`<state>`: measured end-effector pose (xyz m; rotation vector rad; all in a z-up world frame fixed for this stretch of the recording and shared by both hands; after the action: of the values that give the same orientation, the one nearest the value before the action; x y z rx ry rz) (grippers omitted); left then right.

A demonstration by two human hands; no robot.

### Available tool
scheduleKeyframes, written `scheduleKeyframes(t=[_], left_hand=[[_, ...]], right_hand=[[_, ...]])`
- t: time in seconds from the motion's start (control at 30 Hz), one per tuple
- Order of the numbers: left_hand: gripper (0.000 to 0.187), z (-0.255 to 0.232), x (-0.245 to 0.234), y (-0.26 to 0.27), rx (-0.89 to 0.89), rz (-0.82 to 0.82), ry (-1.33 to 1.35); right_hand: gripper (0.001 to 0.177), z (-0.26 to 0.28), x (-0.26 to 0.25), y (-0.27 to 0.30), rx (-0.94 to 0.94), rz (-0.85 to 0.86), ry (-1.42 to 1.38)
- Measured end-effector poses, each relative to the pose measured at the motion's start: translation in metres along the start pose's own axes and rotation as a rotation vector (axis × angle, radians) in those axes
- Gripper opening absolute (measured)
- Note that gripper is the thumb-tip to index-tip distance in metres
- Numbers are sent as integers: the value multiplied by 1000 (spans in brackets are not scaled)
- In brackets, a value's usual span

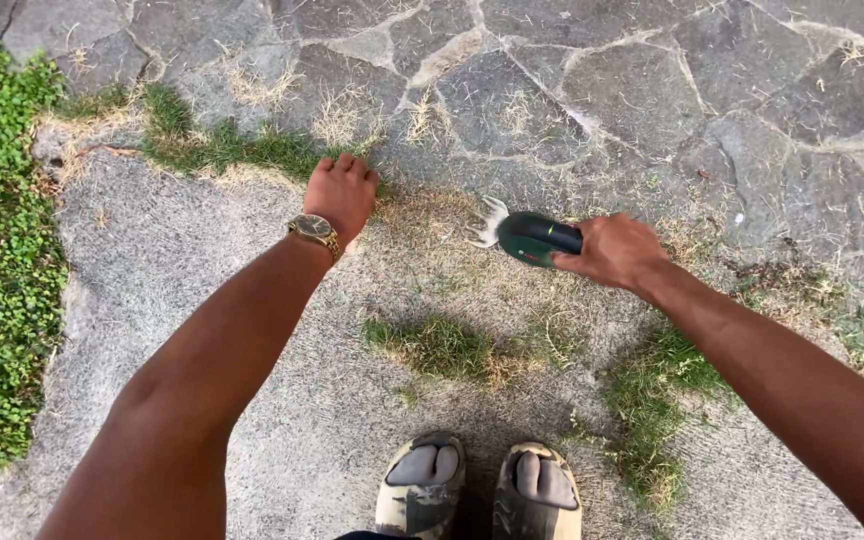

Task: Trimming grass edges along a stone pathway using a handheld electric grass trimmer.

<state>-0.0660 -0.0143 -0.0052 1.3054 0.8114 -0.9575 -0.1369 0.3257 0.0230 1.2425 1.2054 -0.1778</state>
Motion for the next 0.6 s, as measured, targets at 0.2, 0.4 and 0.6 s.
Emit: scheduleKeyframes(t=[0.2, 0.4, 0.6], left_hand=[[47, 5, 1, 2, 12, 33, -2], [45, 14, -4, 12, 14, 9, 33], [39, 32, 10, 22, 20, -119, 74]], right_hand=[[55, 25, -13, -6, -34, -40, -138], [52, 44, -29, -16, -43, -7, -79], [51, 43, -37, -29, -62, -37, -69]])
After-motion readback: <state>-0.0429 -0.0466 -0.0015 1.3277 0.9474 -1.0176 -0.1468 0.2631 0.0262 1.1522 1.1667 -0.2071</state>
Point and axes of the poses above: each hand's wrist, its own y-axis away from the middle knuckle, its own x-axis out of the palm, z = x × y, the point moved 9 cm from there along -y, towards the middle knuckle, and after that the axes turned 12 degrees about y, right-handed, at the moved point
